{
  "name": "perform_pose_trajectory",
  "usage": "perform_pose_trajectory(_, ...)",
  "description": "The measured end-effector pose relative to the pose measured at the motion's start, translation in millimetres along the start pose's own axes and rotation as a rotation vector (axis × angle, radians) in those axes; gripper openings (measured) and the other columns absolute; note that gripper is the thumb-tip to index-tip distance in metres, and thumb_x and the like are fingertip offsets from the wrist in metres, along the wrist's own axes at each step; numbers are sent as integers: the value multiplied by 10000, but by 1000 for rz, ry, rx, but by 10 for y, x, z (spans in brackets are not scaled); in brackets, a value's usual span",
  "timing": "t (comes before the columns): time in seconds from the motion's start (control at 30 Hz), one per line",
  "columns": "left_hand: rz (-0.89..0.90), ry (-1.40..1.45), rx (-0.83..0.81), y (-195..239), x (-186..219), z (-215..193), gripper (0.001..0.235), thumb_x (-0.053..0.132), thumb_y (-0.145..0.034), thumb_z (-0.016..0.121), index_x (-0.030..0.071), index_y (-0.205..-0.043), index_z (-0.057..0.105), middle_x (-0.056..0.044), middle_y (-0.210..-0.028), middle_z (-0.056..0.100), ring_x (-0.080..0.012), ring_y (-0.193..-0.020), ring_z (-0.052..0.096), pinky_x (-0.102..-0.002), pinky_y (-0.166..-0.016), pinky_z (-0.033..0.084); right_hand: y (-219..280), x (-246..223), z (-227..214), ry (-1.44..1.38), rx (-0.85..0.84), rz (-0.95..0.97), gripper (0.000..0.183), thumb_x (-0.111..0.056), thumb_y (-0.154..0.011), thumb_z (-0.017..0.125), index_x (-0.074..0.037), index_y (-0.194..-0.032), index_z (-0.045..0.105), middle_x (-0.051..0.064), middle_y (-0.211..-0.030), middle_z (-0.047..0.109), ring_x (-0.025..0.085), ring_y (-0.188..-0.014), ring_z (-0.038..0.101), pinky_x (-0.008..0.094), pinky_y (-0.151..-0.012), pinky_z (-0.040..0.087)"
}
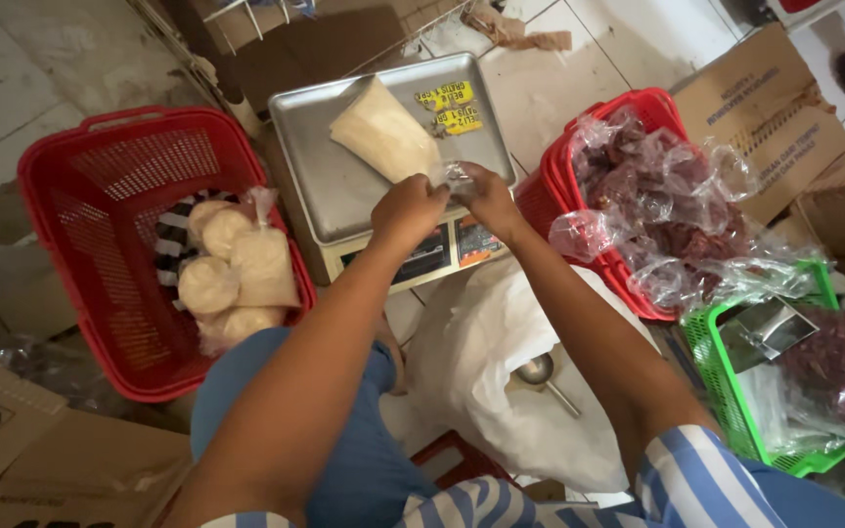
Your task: The person scoops white granulated powder from a large sack into clear plastic bags using a metal scoop, weighs each bag on a digital scale, and ties the bags closed.
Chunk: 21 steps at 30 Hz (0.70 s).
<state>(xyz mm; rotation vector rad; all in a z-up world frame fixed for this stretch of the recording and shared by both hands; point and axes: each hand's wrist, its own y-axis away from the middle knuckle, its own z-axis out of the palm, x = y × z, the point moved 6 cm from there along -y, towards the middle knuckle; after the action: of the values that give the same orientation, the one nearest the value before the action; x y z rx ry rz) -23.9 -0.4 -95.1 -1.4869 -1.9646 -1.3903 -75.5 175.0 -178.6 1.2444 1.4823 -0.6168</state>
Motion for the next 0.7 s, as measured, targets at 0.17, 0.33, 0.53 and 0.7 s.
perform_pose_trajectory(0.17, 31, -136, 27, -18, -34, 67, 637, 636, -720, 770, 71, -982, 637, -116, -927, 736, -291, -913, 719, -414, -808, 536, 275, 8, -33, 66, 24, -35, 1031, 78, -758, 781, -167, -1599, 237, 202, -1449, 498, 267, -1097, 675, 346, -804, 623)
perform_pose_trajectory(0.33, 112, -158, 12, -97, -56, 133, 678, 624, -653, 809, 80, -1024, 644, -120, -961, 743, -288, -920, 720, -413, -800, 538, 507, 62, -168, 175, 58, 23, 1122, 99, -739, 790, -189, -1621, 158, 232, -1450, 516, 302, -1096, 691, 384, -858, 608)
perform_pose_trajectory(0.53, 51, -261, -65, -71, -69, 155, 669, 603, -660, 808, 73, -1048, 679, -128, -1001, 758, -297, -981, 728, -415, -843, 547, 698, 97, -171, 174, 22, 78, 1140, 72, -773, 760, -202, -1637, 68, 243, -1477, 476, 305, -1149, 670, 384, -868, 611)
perform_pose_trajectory(0.7, 70, -353, -45, -137, -114, 194, 649, 528, -693, 803, 60, -1123, 673, -174, -1109, 727, -337, -1062, 704, -449, -892, 552, 735, 105, -98, 168, 20, 61, 1131, 38, -772, 780, -204, -1621, 73, 238, -1469, 493, 307, -1088, 697, 382, -864, 604)
